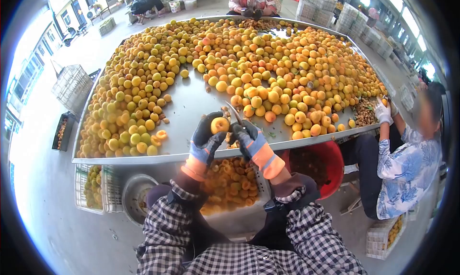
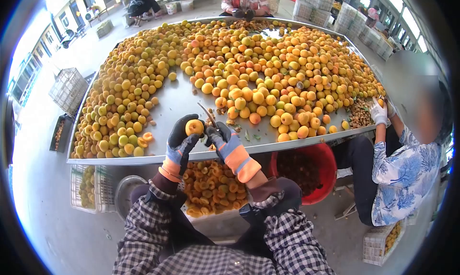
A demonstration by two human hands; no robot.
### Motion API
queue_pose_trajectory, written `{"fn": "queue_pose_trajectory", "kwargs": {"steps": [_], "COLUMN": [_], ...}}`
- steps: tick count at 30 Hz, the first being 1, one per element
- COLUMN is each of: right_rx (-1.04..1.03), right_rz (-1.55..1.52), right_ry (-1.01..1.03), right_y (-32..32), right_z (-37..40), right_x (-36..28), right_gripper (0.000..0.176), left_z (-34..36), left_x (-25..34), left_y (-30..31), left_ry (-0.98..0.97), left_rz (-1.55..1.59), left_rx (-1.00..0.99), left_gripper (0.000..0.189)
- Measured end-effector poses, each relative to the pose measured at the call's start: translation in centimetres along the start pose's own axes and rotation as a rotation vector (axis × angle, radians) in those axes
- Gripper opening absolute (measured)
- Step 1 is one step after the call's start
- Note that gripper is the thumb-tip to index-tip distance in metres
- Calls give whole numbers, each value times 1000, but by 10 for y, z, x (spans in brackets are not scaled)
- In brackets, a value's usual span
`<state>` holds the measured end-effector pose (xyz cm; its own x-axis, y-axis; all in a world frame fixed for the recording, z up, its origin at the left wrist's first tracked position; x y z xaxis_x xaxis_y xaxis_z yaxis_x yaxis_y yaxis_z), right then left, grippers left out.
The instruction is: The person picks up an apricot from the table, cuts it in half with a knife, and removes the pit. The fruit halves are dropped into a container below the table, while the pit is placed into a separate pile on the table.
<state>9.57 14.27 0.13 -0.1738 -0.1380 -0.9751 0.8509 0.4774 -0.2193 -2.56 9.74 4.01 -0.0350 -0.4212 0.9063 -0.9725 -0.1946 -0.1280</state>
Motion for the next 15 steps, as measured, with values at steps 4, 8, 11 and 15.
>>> {"fn": "queue_pose_trajectory", "kwargs": {"steps": [4,8,11,15], "right_rx": [114,46,24,9], "right_rz": [586,603,552,567], "right_ry": [399,339,259,255], "right_y": [2,-10,-13,-19], "right_z": [21,27,27,27], "right_x": [-47,-42,-32,-24], "right_gripper": [23,21,20,19], "left_z": [-3,-3,-2,-5], "left_x": [-9,-4,9,-9], "left_y": [16,19,11,10], "left_ry": [99,187,230,314], "left_rz": [193,239,289,265], "left_rx": [53,70,68,-25], "left_gripper": [50,57,52,52]}}
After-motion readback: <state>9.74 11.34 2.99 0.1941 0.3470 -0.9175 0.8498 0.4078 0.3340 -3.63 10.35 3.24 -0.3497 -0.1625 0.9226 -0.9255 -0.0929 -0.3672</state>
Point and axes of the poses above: each hand's wrist, its own z-axis away from the middle knuckle, its own y-axis out of the back of the hand, x = y × z, the point moved 10 cm from there along -z, towards the middle knuckle, and after that the axes turned 3 degrees about x, right-handed, at the moved point
